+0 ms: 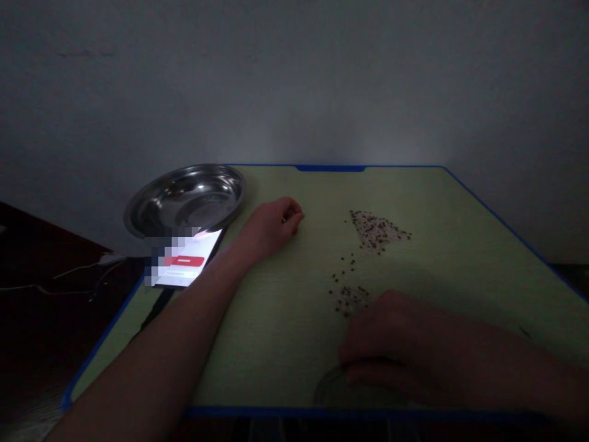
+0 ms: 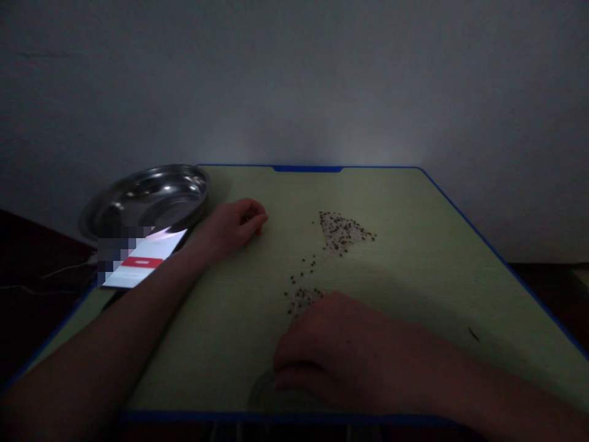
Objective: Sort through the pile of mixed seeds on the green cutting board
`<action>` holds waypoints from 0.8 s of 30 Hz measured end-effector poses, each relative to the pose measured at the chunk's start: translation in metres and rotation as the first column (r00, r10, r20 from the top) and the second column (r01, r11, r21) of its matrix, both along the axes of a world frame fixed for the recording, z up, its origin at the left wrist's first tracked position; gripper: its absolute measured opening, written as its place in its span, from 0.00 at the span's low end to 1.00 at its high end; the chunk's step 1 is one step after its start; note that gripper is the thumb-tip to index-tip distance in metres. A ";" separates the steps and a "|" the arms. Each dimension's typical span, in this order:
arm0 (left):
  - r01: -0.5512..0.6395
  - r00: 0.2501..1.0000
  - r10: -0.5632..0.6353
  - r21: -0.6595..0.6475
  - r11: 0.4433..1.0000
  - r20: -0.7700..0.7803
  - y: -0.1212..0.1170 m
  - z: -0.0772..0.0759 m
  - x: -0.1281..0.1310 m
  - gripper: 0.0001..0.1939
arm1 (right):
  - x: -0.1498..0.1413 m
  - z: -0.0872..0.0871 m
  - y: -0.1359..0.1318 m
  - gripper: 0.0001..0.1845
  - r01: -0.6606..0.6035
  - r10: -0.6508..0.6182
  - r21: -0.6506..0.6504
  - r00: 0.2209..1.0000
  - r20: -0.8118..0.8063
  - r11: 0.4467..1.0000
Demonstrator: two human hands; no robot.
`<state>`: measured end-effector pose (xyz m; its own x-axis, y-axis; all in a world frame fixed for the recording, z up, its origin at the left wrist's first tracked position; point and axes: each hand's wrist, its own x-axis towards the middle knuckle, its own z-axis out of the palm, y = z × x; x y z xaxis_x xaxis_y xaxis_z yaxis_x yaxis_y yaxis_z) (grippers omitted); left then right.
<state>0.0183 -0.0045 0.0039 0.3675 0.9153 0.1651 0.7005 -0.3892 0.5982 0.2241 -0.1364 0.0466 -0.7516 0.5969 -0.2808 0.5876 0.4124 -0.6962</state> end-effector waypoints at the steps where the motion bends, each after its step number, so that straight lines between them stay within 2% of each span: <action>1: 0.000 1.000 0.001 0.012 1.000 -0.008 0.001 -0.001 0.000 0.07 | 0.000 0.002 0.000 0.09 0.015 -0.015 -0.012 1.000 0.011 1.000; 6: -0.014 1.000 0.014 0.046 0.999 0.003 0.005 -0.007 -0.002 0.06 | 0.000 0.008 -0.001 0.08 -0.008 0.007 -0.073 1.000 -0.010 0.997; 10: -0.004 1.000 0.004 0.016 1.000 0.026 0.004 -0.006 -0.001 0.07 | 0.004 0.008 -0.003 0.07 0.049 -0.050 -0.013 0.998 -0.037 0.999; 13: -0.012 1.000 0.012 -0.003 1.000 0.015 0.001 -0.001 0.000 0.09 | 0.012 0.007 0.000 0.10 0.024 -0.021 0.063 0.999 -0.046 0.998; 15: -0.020 1.000 0.020 -0.016 1.000 0.008 -0.001 0.000 0.000 0.10 | 0.021 0.008 0.006 0.12 0.035 -0.030 0.127 0.999 -0.041 0.991; 20: -0.043 0.998 0.045 -0.053 0.998 0.048 0.002 -0.004 -0.001 0.08 | 0.063 0.015 0.029 0.14 0.171 -0.171 0.238 0.985 -0.022 0.956; 22: -0.037 0.996 0.043 -0.075 0.996 0.081 0.004 -0.006 -0.002 0.08 | 0.081 0.017 0.036 0.15 0.185 -0.193 0.201 0.981 0.020 0.962; 24: -0.018 0.995 0.028 -0.103 0.994 0.097 0.006 -0.007 -0.003 0.07 | 0.094 0.018 0.038 0.15 0.152 -0.161 0.123 0.984 0.073 0.981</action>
<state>0.0152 0.0013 -0.0027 0.3325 0.9373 0.1044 0.6447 -0.3067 0.7002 0.3179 -0.0980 0.0646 -0.6234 0.7376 -0.2597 0.7047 0.3860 -0.5953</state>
